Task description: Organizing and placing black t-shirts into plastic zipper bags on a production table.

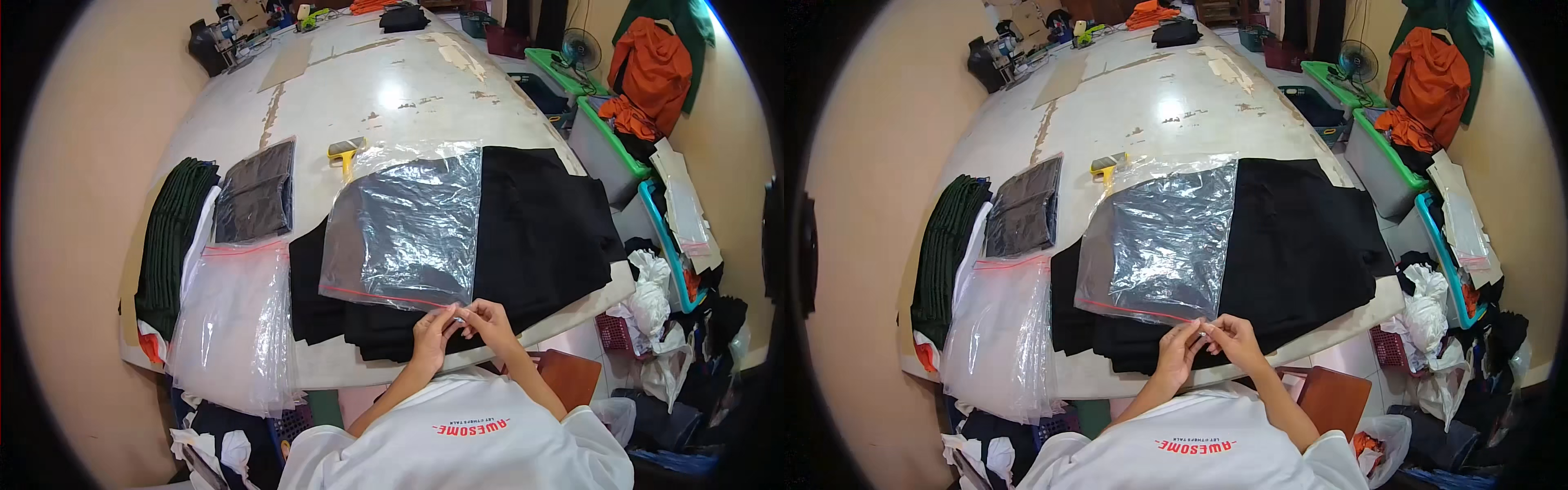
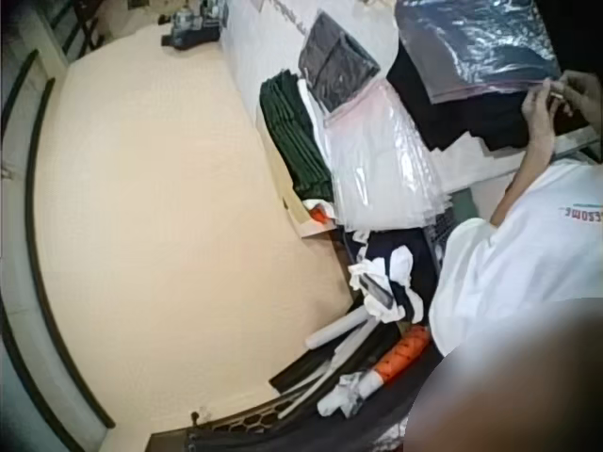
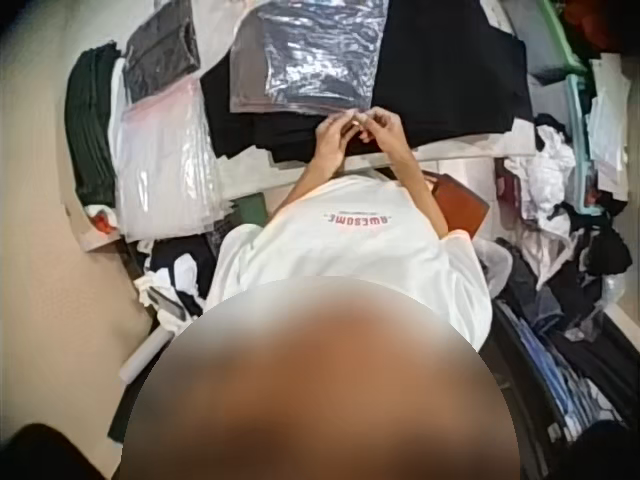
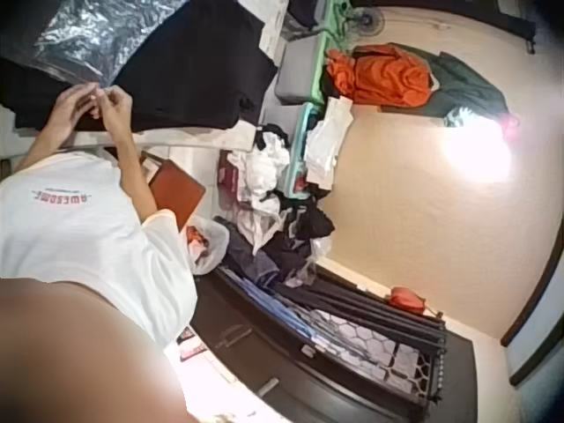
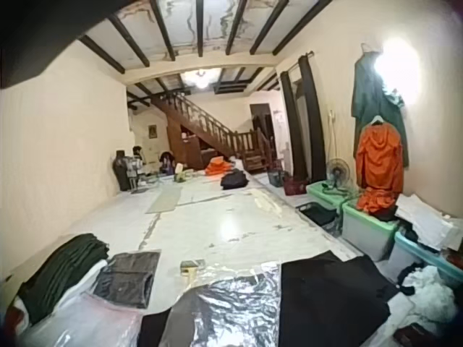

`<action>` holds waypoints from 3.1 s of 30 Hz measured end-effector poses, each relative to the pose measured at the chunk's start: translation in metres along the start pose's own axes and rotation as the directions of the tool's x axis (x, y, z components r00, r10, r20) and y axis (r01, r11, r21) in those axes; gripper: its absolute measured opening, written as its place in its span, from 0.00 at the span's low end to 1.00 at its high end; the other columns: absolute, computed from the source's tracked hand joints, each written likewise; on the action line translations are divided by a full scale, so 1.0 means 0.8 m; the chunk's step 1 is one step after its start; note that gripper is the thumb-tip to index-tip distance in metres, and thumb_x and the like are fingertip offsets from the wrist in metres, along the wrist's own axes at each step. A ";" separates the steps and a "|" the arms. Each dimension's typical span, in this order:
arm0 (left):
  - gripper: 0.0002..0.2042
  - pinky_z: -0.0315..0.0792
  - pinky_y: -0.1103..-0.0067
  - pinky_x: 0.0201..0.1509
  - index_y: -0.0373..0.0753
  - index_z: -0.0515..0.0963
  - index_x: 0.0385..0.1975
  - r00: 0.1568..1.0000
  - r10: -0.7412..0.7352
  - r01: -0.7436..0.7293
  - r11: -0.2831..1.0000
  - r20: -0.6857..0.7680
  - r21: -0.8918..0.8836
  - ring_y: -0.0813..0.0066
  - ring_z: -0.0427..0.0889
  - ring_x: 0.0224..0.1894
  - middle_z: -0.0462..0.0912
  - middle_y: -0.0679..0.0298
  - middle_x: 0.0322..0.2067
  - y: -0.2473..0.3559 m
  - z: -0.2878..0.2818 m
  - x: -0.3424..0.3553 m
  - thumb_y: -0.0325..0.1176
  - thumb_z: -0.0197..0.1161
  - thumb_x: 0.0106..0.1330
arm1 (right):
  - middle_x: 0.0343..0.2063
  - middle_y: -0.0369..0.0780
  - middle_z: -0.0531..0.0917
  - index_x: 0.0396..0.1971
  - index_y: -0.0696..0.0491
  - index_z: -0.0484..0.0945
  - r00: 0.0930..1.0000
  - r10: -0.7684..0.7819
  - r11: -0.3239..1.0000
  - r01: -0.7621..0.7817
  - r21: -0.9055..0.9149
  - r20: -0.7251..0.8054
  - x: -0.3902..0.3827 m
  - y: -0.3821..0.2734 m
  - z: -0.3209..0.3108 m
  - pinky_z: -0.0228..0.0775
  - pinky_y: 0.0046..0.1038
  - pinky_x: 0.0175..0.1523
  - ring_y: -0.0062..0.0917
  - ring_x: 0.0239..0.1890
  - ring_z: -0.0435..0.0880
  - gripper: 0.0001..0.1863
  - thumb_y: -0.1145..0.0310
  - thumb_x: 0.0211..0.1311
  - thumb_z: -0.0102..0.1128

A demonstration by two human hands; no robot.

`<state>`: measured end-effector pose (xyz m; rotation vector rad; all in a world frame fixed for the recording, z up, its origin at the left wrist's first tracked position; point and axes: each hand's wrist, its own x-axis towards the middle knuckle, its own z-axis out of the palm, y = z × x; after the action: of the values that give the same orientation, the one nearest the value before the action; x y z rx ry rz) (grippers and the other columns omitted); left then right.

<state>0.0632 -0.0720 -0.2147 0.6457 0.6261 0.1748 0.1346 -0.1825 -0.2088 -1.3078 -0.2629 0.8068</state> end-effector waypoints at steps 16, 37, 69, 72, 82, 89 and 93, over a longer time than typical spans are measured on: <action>0.02 0.73 0.83 0.39 0.40 0.75 0.26 0.988 0.128 -0.141 0.977 -0.091 -0.160 0.78 0.78 0.36 0.80 0.64 0.32 0.043 0.002 -0.023 0.26 0.60 0.54 | 0.16 0.35 0.75 0.24 0.59 0.75 0.990 -0.094 0.995 0.089 -0.052 -0.105 -0.049 -0.058 -0.011 0.67 0.14 0.23 0.13 0.17 0.73 0.08 0.69 0.54 0.57; 0.04 0.72 0.84 0.35 0.39 0.76 0.27 0.924 0.262 -0.341 0.895 -0.279 -0.287 0.80 0.78 0.35 0.79 0.67 0.30 0.069 -0.030 -0.018 0.27 0.61 0.52 | 0.15 0.36 0.76 0.22 0.59 0.76 0.940 -0.222 0.975 0.205 -0.091 -0.260 -0.095 -0.078 -0.085 0.65 0.15 0.22 0.14 0.16 0.73 0.07 0.71 0.52 0.58; 0.05 0.70 0.87 0.26 0.34 0.76 0.24 0.998 -0.040 0.057 0.794 -0.041 0.605 0.76 0.80 0.26 0.80 0.61 0.24 0.069 -0.075 -0.050 0.29 0.59 0.52 | 0.17 0.35 0.75 0.24 0.57 0.75 0.848 -0.222 0.975 0.188 -0.119 -0.481 -0.073 -0.051 -0.168 0.64 0.14 0.22 0.14 0.16 0.72 0.07 0.68 0.52 0.58; 0.05 0.69 0.86 0.27 0.35 0.77 0.25 0.999 -0.036 0.047 0.775 -0.029 0.630 0.78 0.79 0.26 0.80 0.62 0.24 0.067 -0.082 -0.047 0.30 0.60 0.52 | 0.17 0.34 0.75 0.24 0.57 0.75 0.835 -0.202 0.979 0.172 -0.105 -0.513 -0.069 -0.046 -0.165 0.65 0.14 0.22 0.14 0.16 0.72 0.07 0.68 0.53 0.58; 0.10 0.68 0.88 0.28 0.34 0.78 0.27 0.999 0.008 -0.036 0.777 0.048 0.629 0.80 0.79 0.27 0.80 0.62 0.24 0.065 -0.087 -0.044 0.36 0.64 0.53 | 0.17 0.33 0.75 0.24 0.56 0.75 0.810 -0.170 0.985 0.158 -0.071 -0.562 -0.061 -0.039 -0.169 0.64 0.13 0.22 0.13 0.16 0.71 0.07 0.68 0.52 0.59; 0.09 0.72 0.84 0.33 0.32 0.77 0.30 0.994 -0.017 -0.047 0.821 0.106 0.569 0.75 0.80 0.32 0.80 0.59 0.29 0.065 -0.089 -0.045 0.33 0.60 0.56 | 0.17 0.33 0.75 0.25 0.55 0.75 0.812 -0.144 0.989 0.106 -0.101 -0.565 -0.054 -0.034 -0.171 0.65 0.12 0.23 0.12 0.16 0.72 0.07 0.67 0.52 0.59; 0.07 0.72 0.84 0.33 0.32 0.76 0.27 0.996 -0.013 -0.039 0.832 0.091 0.553 0.75 0.80 0.30 0.80 0.59 0.26 0.065 -0.090 -0.044 0.31 0.60 0.55 | 0.17 0.32 0.75 0.25 0.55 0.75 0.807 -0.137 0.990 0.101 -0.095 -0.574 -0.049 -0.031 -0.170 0.65 0.12 0.23 0.12 0.16 0.72 0.07 0.67 0.52 0.58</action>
<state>-0.0062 -0.0063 -0.2106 1.2178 0.5844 -0.0324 0.1975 -0.3117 -0.2129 -1.5157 0.1233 0.2617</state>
